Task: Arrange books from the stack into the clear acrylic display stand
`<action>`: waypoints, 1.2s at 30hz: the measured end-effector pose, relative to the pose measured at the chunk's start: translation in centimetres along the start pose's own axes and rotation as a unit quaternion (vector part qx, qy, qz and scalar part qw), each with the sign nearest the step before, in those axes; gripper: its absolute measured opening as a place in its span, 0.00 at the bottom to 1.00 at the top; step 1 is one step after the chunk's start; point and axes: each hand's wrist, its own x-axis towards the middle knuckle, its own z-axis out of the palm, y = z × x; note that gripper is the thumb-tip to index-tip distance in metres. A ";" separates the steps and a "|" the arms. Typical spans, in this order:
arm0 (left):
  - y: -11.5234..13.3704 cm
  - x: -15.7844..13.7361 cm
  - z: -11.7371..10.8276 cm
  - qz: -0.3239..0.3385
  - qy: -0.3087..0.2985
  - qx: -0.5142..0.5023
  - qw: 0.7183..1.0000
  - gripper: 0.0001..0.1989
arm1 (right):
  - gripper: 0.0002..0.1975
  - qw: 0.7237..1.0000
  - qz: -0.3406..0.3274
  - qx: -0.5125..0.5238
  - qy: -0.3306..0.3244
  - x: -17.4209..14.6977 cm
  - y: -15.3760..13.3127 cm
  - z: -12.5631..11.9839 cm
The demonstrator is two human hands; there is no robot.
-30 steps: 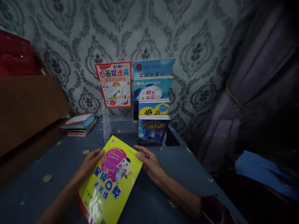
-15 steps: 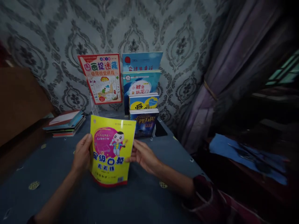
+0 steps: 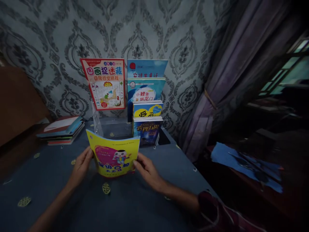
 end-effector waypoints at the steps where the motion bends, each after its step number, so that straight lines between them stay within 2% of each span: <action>1: 0.3 0.1 -0.5 0.018 -0.017 0.033 0.999 0.26 | 0.18 1.000 -0.002 -0.008 0.001 0.1 0.0 0.0; 4: 1.5 0.6 -1.6 0.047 -0.070 0.103 0.991 0.23 | 0.19 0.999 -0.001 -0.037 0.007 0.9 0.0 -0.3; 7: 2.2 1.3 -2.1 0.049 -0.087 0.131 0.986 0.19 | 0.19 0.998 -0.009 -0.056 0.009 2.2 -0.3 -0.8; 12: 4.0 3.7 -2.0 0.094 -0.035 0.122 0.987 0.15 | 0.15 0.996 -0.044 -0.073 0.022 6.0 -2.5 -1.9; 18: 9.2 8.9 -1.7 0.213 0.033 0.145 0.966 0.13 | 0.16 0.987 -0.128 -0.084 0.040 12.1 -7.3 -3.5; 21: 11.7 11.9 -1.6 0.285 0.060 0.150 0.945 0.14 | 0.16 0.972 -0.202 -0.117 0.037 15.1 -10.1 -4.5; 25: 14.1 15.7 -1.6 0.376 0.108 0.126 0.912 0.16 | 0.17 0.933 -0.312 -0.172 0.042 18.8 -13.7 -5.7; 29: 15.1 18.4 -1.7 0.420 0.126 0.116 0.891 0.19 | 0.21 0.912 -0.362 -0.189 0.045 21.7 -15.4 -6.6; 32: 14.9 19.5 -1.7 0.432 0.129 0.116 0.885 0.21 | 0.23 0.913 -0.358 -0.192 0.036 23.1 -15.3 -7.0; 36: 13.9 20.4 -1.9 0.422 0.123 0.103 0.892 0.22 | 0.23 0.917 -0.354 -0.184 0.021 24.1 -14.4 -7.0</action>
